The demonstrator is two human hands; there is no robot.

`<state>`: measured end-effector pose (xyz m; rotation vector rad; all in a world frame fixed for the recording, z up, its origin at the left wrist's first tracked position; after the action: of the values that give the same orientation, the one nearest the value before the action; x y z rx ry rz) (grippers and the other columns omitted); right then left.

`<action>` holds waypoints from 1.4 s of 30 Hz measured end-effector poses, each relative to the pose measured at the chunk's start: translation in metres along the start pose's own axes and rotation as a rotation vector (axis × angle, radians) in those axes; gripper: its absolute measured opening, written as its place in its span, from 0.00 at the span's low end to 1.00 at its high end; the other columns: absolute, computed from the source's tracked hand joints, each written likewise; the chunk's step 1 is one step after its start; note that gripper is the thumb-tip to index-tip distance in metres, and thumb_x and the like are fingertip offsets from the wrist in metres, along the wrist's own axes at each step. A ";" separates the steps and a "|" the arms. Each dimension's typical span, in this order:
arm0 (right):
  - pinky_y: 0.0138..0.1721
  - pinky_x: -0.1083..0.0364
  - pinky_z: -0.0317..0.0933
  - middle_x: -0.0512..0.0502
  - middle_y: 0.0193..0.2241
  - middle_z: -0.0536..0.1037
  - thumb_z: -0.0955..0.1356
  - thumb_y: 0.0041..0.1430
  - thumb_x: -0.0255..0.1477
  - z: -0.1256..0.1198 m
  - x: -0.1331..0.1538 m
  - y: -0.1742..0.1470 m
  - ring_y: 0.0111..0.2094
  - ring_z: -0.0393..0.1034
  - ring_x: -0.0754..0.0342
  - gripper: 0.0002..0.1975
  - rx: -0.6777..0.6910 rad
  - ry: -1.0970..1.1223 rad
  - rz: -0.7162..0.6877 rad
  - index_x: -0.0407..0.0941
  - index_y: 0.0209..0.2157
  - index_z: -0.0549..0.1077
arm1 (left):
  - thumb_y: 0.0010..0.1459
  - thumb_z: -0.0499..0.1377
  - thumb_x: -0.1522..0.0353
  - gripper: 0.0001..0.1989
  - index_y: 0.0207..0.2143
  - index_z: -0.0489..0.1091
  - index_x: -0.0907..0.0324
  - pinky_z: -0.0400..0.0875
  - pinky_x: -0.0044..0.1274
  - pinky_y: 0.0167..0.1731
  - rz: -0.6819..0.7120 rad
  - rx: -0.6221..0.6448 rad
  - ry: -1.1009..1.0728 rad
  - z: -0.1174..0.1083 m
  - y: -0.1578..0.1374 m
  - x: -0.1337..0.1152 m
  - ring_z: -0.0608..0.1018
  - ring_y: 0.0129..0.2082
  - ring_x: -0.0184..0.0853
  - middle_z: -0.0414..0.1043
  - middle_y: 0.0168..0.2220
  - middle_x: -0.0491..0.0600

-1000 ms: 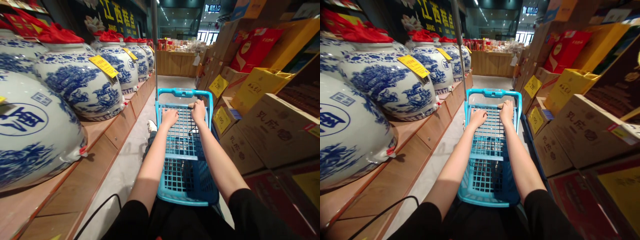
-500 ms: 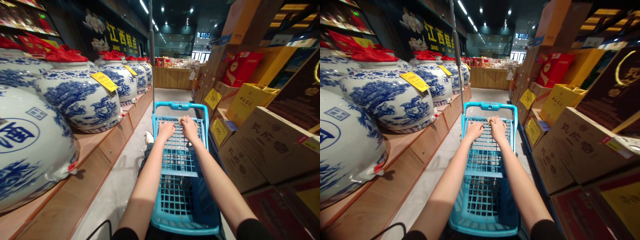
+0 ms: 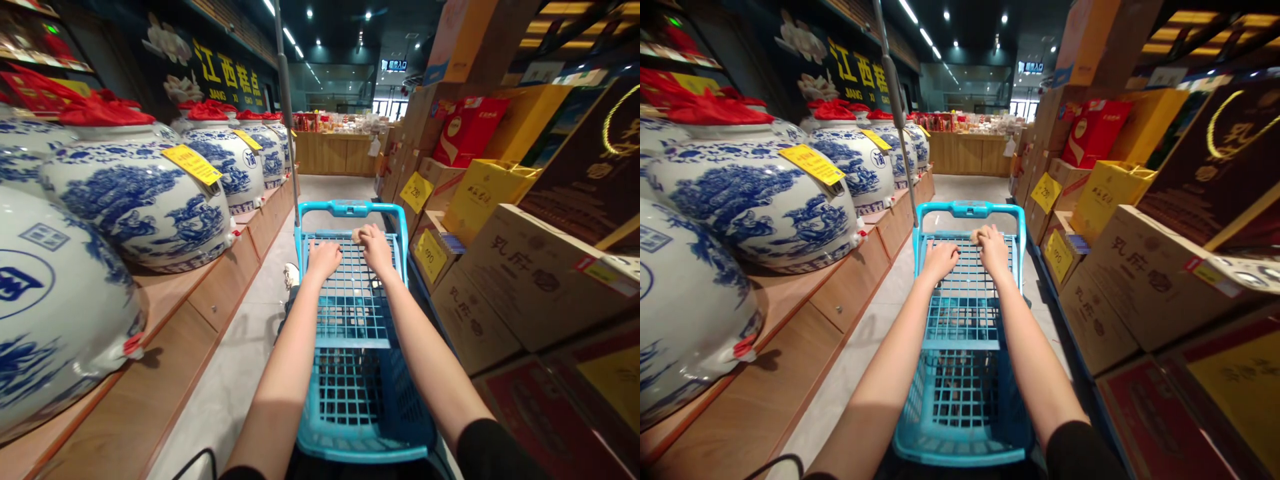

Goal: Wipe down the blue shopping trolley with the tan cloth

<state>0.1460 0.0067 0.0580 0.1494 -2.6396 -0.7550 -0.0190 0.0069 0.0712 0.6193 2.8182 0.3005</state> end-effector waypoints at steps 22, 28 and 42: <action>0.70 0.40 0.58 0.38 0.62 0.77 0.62 0.59 0.19 0.009 0.027 -0.001 0.69 0.64 0.41 0.27 0.009 0.039 -0.085 0.46 0.57 0.78 | 0.71 0.51 0.71 0.18 0.53 0.80 0.56 0.51 0.49 0.73 0.004 -0.005 -0.002 -0.001 0.002 0.000 0.79 0.60 0.47 0.83 0.56 0.55; 0.71 0.37 0.57 0.29 0.67 0.71 0.61 0.60 0.17 0.000 0.004 -0.002 0.70 0.62 0.37 0.28 -0.055 -0.056 0.079 0.38 0.58 0.79 | 0.72 0.51 0.71 0.18 0.53 0.80 0.57 0.51 0.48 0.73 -0.006 0.008 -0.006 -0.002 0.001 -0.002 0.79 0.60 0.47 0.83 0.55 0.56; 0.69 0.28 0.50 0.32 0.59 0.77 0.62 0.67 0.24 0.004 0.045 0.006 0.61 0.67 0.36 0.22 0.002 -0.076 0.042 0.46 0.58 0.79 | 0.70 0.50 0.70 0.19 0.53 0.79 0.60 0.58 0.53 0.68 -0.077 0.115 0.151 -0.025 -0.014 0.016 0.80 0.59 0.52 0.83 0.54 0.61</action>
<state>0.1031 0.0047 0.0735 0.0676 -2.7061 -0.7581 -0.0459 -0.0023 0.0881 0.5300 3.0133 0.1793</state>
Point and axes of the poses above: each hand's wrist, its own y-axis towards the middle knuckle, its own z-axis out of the palm, x = y × z, the point moved 5 cm from there along y, towards the middle knuckle
